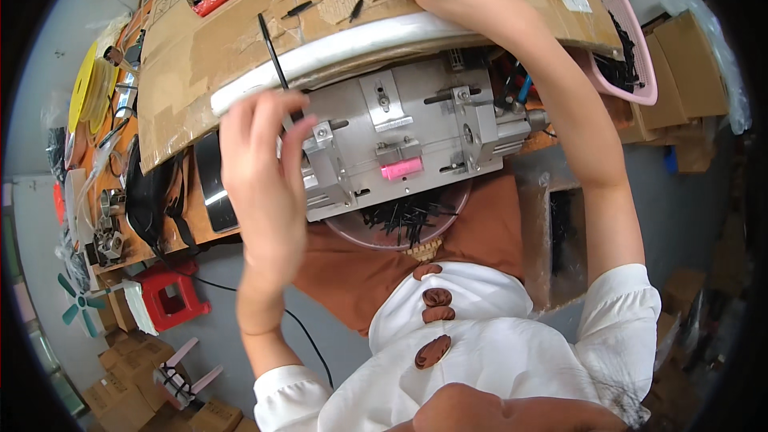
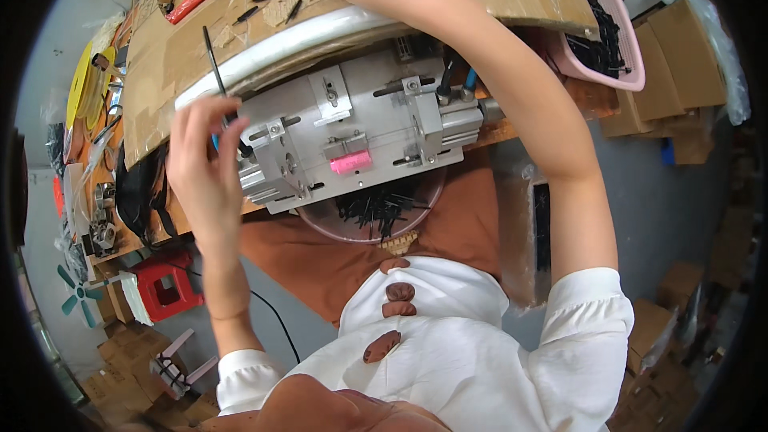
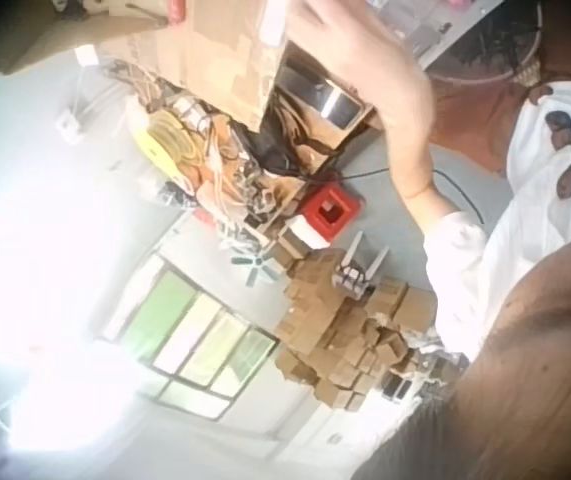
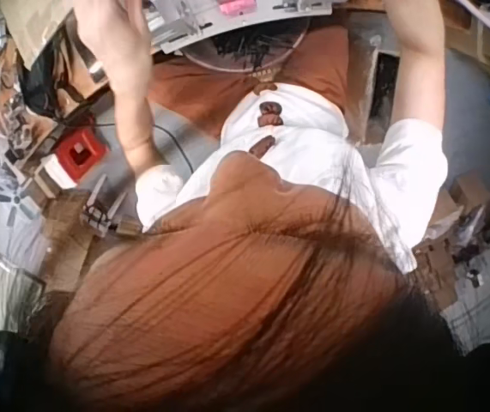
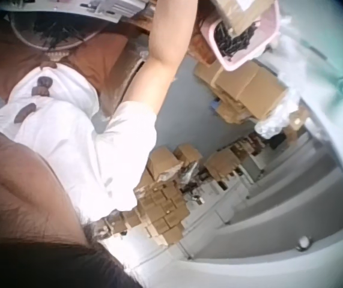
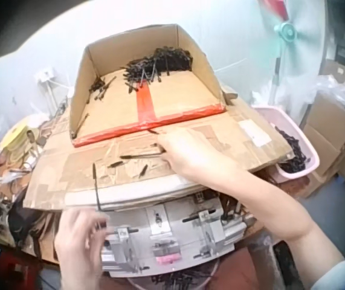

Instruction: The person picks up plastic cable ties from a cardboard box and feeds them individually into a bench-mounted processing machine. The person then scoops a large quantity of ties from the box onto the machine tray and continues feeding them one by one.

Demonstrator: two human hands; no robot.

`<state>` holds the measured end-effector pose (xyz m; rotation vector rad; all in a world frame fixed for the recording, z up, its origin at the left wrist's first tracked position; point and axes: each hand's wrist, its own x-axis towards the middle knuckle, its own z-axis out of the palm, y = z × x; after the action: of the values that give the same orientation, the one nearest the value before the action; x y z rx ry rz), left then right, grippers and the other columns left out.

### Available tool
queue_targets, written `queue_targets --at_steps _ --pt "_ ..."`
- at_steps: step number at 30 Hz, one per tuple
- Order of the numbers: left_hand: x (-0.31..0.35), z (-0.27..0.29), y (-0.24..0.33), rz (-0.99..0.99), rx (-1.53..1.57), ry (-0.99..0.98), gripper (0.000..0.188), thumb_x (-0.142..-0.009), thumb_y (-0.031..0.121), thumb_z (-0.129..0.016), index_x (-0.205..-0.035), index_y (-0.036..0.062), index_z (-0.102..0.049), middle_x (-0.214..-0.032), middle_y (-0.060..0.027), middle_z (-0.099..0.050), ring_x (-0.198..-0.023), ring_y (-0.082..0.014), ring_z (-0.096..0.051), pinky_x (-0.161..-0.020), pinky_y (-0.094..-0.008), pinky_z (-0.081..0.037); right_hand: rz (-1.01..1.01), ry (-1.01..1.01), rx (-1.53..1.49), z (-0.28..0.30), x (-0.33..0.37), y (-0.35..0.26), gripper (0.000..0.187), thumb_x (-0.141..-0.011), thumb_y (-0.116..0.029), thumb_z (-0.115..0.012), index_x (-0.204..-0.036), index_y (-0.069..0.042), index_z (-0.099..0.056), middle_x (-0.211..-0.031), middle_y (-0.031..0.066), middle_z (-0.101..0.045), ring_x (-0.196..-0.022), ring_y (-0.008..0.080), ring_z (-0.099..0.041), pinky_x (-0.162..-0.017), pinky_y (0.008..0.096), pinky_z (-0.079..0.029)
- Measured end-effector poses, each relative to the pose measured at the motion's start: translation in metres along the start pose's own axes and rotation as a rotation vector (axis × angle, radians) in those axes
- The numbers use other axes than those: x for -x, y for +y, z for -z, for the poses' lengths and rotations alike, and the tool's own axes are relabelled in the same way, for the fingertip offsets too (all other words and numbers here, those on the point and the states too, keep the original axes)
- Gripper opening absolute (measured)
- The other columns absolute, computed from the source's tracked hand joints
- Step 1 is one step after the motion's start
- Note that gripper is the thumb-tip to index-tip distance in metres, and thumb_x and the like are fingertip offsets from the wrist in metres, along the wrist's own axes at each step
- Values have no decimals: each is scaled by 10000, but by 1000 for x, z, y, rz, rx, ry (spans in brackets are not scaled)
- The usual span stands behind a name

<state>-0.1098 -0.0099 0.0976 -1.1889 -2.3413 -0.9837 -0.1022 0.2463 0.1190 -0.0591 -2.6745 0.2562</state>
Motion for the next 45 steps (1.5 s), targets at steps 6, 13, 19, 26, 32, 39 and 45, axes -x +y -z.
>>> queue_targets --at_steps 6,13,19,26,32,39,45 --pt "106 -32 38 39 58 -184 722 -665 -133 -700 -1340 -28 -467 -973 -120 -540 -865 -251 -503 -751 -353 -469 -34 58 -372 19 12 -6 277 -876 -82 -556 -1137 10 -570 -854 174 -649 -796 272 -640 -690 341 -506" --pt "116 -67 49 6 -59 -293 688 -719 -85 -634 -1365 -69 -400 -926 -116 -507 -837 -256 -497 -742 -357 -451 -280 190 -1126 54 63 -10 218 -902 -88 -614 -1079 37 -590 -831 75 -640 -684 72 -580 -534 178 -466" --pt "108 -71 54 -48 -126 -295 681 -694 -87 -570 -1351 -106 -393 -915 -105 -489 -822 -228 -500 -749 -322 -464 -219 145 -1438 88 105 -7 239 -937 -142 -563 -1086 40 -603 -935 176 -661 -796 184 -639 -589 256 -527" --pt "113 -68 49 -3 -118 -352 684 -699 -85 -573 -1355 -110 -383 -959 -125 -500 -864 -251 -505 -763 -330 -467 -263 412 -908 36 145 -50 323 -793 59 -659 -1111 24 -617 -852 93 -668 -713 81 -610 -560 247 -497" --pt "113 -49 57 93 0 -271 796 -685 -118 -693 -1407 -7 -377 -1102 -142 -513 -948 -294 -486 -793 -369 -447 -49 145 -415 -28 208 -90 633 -706 -24 -732 -1298 32 -514 -689 83 -574 -565 180 -557 -503 306 -463" --pt "130 -43 45 177 4 -239 788 -697 -128 -694 -1410 23 -395 -1069 -124 -520 -922 -267 -472 -771 -341 -441 -36 43 -397 -57 211 -109 645 -730 -64 -728 -1328 8 -498 -585 46 -476 -503 176 -503 -450 321 -404" --pt "133 -43 46 192 16 -252 768 -708 -121 -690 -1405 18 -399 -1062 -125 -518 -921 -268 -471 -777 -348 -442 -60 19 -377 -57 209 -107 639 -744 -94 -727 -1336 -14 -497 -582 45 -460 -505 185 -498 -457 334 -405"
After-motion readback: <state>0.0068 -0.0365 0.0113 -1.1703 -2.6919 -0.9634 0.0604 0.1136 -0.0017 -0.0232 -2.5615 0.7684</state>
